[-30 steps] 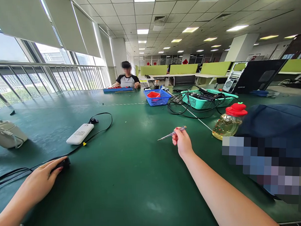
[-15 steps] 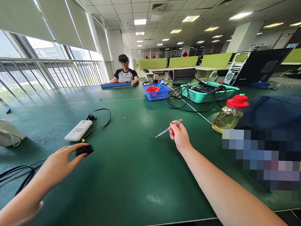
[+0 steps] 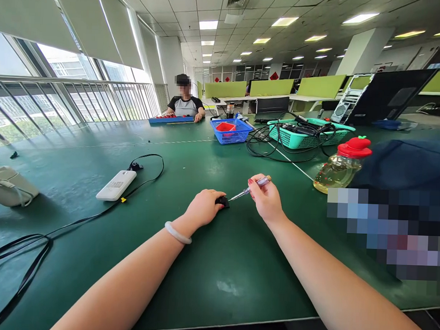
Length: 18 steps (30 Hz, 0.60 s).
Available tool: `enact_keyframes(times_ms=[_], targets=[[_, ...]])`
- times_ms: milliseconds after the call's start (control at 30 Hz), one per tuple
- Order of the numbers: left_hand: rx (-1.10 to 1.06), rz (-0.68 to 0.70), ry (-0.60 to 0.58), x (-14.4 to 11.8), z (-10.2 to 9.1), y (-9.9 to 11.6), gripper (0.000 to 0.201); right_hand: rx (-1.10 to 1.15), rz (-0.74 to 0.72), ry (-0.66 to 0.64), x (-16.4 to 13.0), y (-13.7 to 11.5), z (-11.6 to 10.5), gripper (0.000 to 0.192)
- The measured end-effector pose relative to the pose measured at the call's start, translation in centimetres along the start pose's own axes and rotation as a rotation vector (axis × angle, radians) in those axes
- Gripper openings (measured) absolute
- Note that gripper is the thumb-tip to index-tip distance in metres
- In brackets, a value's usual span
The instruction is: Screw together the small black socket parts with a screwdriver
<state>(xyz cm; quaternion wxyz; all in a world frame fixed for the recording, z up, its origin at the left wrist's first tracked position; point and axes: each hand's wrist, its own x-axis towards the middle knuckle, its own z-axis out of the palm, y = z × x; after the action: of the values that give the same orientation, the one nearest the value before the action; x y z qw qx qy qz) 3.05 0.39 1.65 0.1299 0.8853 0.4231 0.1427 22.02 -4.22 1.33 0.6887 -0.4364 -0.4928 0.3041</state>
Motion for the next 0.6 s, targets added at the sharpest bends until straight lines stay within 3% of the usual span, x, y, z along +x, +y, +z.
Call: enact_keyframes(times_ms=[233,600], targets=[[-0.198,-0.056,0.064,-0.4,1.1,-1.5,0.052,-0.286,-0.203,-0.141,-1.8,-1.8,1.3,0.029],[-0.143,-0.010,0.070,-0.6,1.4,-1.7,0.045,-0.559,-0.386,-0.266,-2.1,-1.5,1.3,0.017]])
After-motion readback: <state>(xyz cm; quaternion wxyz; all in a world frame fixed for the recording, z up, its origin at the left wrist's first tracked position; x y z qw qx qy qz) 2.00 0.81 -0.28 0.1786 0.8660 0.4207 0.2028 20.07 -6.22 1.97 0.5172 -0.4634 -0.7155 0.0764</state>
